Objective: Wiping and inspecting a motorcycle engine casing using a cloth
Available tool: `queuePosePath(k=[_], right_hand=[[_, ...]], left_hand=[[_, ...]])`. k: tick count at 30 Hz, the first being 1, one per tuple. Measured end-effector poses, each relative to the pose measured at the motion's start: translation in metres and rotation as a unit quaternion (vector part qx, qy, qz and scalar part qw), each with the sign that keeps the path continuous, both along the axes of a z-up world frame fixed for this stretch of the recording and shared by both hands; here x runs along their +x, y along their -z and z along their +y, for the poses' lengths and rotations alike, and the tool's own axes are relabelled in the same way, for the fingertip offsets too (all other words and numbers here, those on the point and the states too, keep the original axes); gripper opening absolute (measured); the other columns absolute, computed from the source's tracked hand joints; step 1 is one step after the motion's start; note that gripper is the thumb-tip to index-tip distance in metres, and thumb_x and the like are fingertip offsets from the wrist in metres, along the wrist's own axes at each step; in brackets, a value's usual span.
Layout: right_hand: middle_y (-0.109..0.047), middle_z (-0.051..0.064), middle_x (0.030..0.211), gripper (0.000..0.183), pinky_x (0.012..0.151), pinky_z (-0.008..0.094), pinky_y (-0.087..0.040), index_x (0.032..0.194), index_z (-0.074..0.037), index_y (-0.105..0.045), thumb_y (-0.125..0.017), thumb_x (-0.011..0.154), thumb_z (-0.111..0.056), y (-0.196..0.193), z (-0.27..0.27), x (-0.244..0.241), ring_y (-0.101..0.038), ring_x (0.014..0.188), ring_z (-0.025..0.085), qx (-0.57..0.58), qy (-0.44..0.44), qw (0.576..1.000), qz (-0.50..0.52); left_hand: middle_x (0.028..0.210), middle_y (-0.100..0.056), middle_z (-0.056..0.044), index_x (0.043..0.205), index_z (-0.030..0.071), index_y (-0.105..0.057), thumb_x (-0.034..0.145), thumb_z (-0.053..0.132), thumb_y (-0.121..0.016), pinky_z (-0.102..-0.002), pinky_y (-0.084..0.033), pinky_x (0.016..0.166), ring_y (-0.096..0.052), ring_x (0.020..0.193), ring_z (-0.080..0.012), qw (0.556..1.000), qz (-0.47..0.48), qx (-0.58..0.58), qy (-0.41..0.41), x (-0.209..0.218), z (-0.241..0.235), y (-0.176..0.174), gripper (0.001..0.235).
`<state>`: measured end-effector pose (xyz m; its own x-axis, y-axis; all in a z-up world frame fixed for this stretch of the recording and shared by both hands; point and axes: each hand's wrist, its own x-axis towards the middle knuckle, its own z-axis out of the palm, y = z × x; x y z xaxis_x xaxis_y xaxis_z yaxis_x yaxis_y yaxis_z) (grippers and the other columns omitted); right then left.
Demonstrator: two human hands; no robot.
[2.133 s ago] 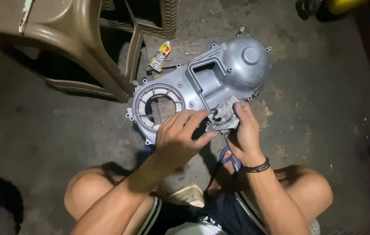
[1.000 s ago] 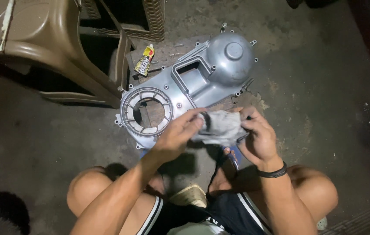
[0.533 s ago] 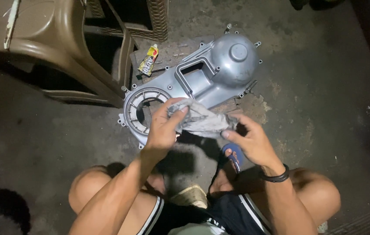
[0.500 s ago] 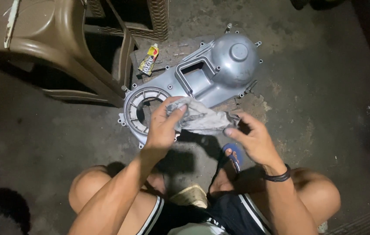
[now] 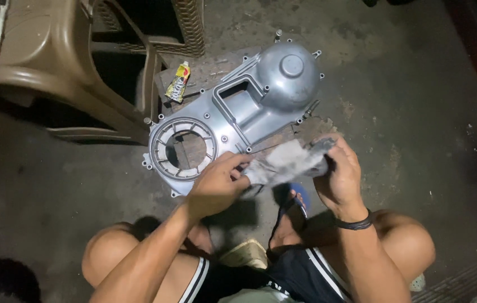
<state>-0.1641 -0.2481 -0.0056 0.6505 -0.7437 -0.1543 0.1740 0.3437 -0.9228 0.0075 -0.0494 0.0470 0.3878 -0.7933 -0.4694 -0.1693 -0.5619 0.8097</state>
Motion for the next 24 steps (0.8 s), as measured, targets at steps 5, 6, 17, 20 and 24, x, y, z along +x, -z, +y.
queuePosePath(k=[5, 6, 17, 20, 24], right_hand=[[-0.065, 0.013, 0.076, 0.02, 0.07, 0.029, -0.049, 0.099, 0.001, -0.069, -0.06, 0.093, -0.015, -0.009, 0.008, 0.0, -0.06, 0.072, 0.016, -0.178, 0.006, 0.979, 0.095], [-0.068, 0.014, 0.078, 0.021, 0.073, 0.031, -0.051, 0.103, 0.001, -0.073, -0.063, 0.092, -0.014, -0.01, 0.01, -0.002, -0.06, 0.076, 0.016, -0.258, -0.014, 0.954, 0.154], [-0.074, 0.013, 0.092, 0.021, 0.08, 0.042, -0.054, 0.103, -0.009, -0.077, -0.079, 0.085, -0.018, -0.029, 0.038, 0.014, -0.072, 0.087, 0.03, -0.416, -0.113, 0.88, 0.202], [-0.074, 0.019, 0.1, 0.031, 0.087, 0.046, -0.053, 0.111, -0.006, -0.075, -0.077, 0.08, -0.009, -0.034, 0.031, 0.014, -0.071, 0.095, 0.034, -0.397, -0.136, 0.883, 0.211], [-0.076, 0.016, 0.097, 0.021, 0.089, 0.044, -0.053, 0.106, -0.001, -0.076, -0.071, 0.085, -0.002, -0.03, 0.024, 0.007, -0.069, 0.093, 0.024, -0.329, -0.132, 0.901, 0.249]], left_hand=[[0.12, -0.063, -0.012, 0.134, 0.02, -0.065, 0.091, 0.026, -0.057, -0.05, -0.053, 0.098, -0.067, 0.11, -0.0375, 0.992, -0.059, -0.093, -0.059, -0.009, 0.0, 0.012, 0.045], [0.116, -0.066, -0.012, 0.129, 0.017, -0.069, 0.093, 0.029, -0.059, -0.048, -0.054, 0.094, -0.069, 0.106, -0.0358, 0.981, -0.077, -0.155, -0.093, -0.012, 0.001, 0.013, 0.039], [0.098, -0.076, -0.011, 0.114, 0.013, -0.077, 0.094, 0.021, -0.073, -0.041, -0.061, 0.083, -0.076, 0.094, -0.0275, 0.93, -0.044, -0.338, -0.134, -0.023, -0.012, 0.031, 0.023], [0.094, -0.076, -0.014, 0.11, 0.01, -0.078, 0.096, 0.018, -0.069, -0.042, -0.062, 0.081, -0.076, 0.089, -0.027, 0.933, 0.011, -0.316, -0.173, -0.014, -0.009, 0.038, 0.018], [0.091, -0.072, -0.014, 0.12, 0.003, -0.07, 0.1, 0.015, -0.059, -0.037, -0.06, 0.076, -0.066, 0.082, -0.0191, 0.912, 0.149, -0.302, -0.232, -0.01, -0.003, 0.025, 0.026]])
